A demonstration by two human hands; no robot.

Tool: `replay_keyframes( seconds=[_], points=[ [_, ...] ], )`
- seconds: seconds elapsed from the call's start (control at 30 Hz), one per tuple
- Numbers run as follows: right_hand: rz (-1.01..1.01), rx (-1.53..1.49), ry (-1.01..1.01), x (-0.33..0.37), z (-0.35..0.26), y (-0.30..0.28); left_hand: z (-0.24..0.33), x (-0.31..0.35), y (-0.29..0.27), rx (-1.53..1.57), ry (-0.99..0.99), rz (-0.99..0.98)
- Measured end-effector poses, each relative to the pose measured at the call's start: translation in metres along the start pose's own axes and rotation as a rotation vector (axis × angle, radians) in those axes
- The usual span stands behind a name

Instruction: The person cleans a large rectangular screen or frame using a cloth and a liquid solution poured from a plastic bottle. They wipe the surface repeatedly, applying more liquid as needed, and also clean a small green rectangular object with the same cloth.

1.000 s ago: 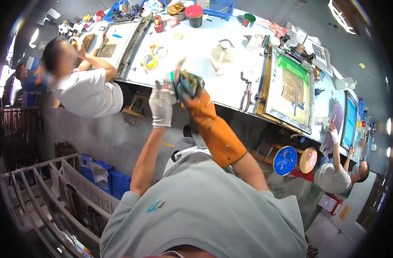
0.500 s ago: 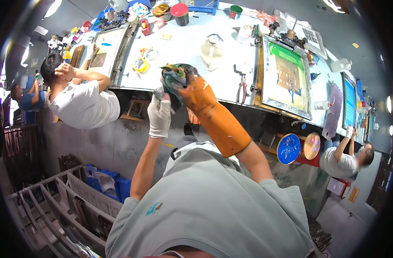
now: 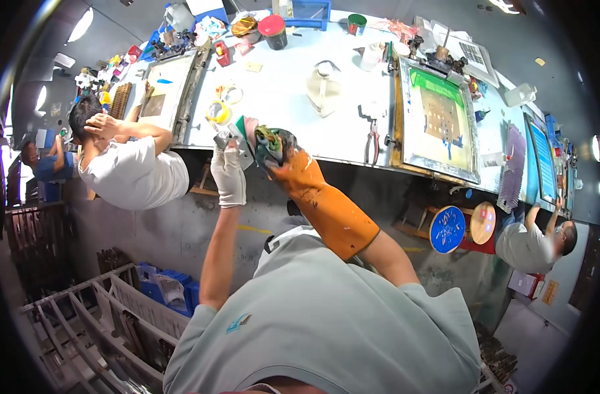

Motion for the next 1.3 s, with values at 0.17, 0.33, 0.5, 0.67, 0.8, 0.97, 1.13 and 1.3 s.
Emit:
replay_keyframes(
  seconds=[0.17,0.33,0.5,0.67,0.8,0.97,1.13,1.3],
  points=[
    [-0.148,0.408,0.172,-0.037,0.006,-0.003,-0.007,0.022,0.01,-0.395,0.138,-0.185],
    [-0.01,-0.07,-0.019,-0.006,0.039,0.003,-0.004,0.006,0.012,-0.099,0.017,-0.045],
    [-0.13,-0.111,0.026,-0.045,-0.005,-0.009,0.012,0.025,0.019,-0.4,0.181,-0.202],
    [-0.087,-0.764,0.179,-0.073,0.012,-0.023,0.015,0.037,0.01,-0.128,-0.051,-0.15],
    [0.044,-0.281,0.163,-0.021,0.016,-0.022,0.005,0.018,-0.002,-0.274,0.065,-0.096],
    [-0.045,0.077,0.128,0.008,0.033,-0.005,-0.003,-0.005,0.002,-0.149,0.042,0.001],
    [-0.168,0.181,0.183,-0.016,-0.01,-0.025,-0.007,0.019,0.016,-0.301,0.009,-0.138],
    [-0.021,-0.402,0.345,0.011,0.053,-0.011,0.002,-0.014,-0.014,0.056,-0.166,0.113]
  ],
)
Point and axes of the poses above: each hand's wrist, its own x-axis away from the middle knuckle, its own y-axis out of the palm, z = x × y, the point moved 7 cm from there along -x, towards the middle knuckle, and after that the axes turned 4 degrees about z, right-handed, at the moved point
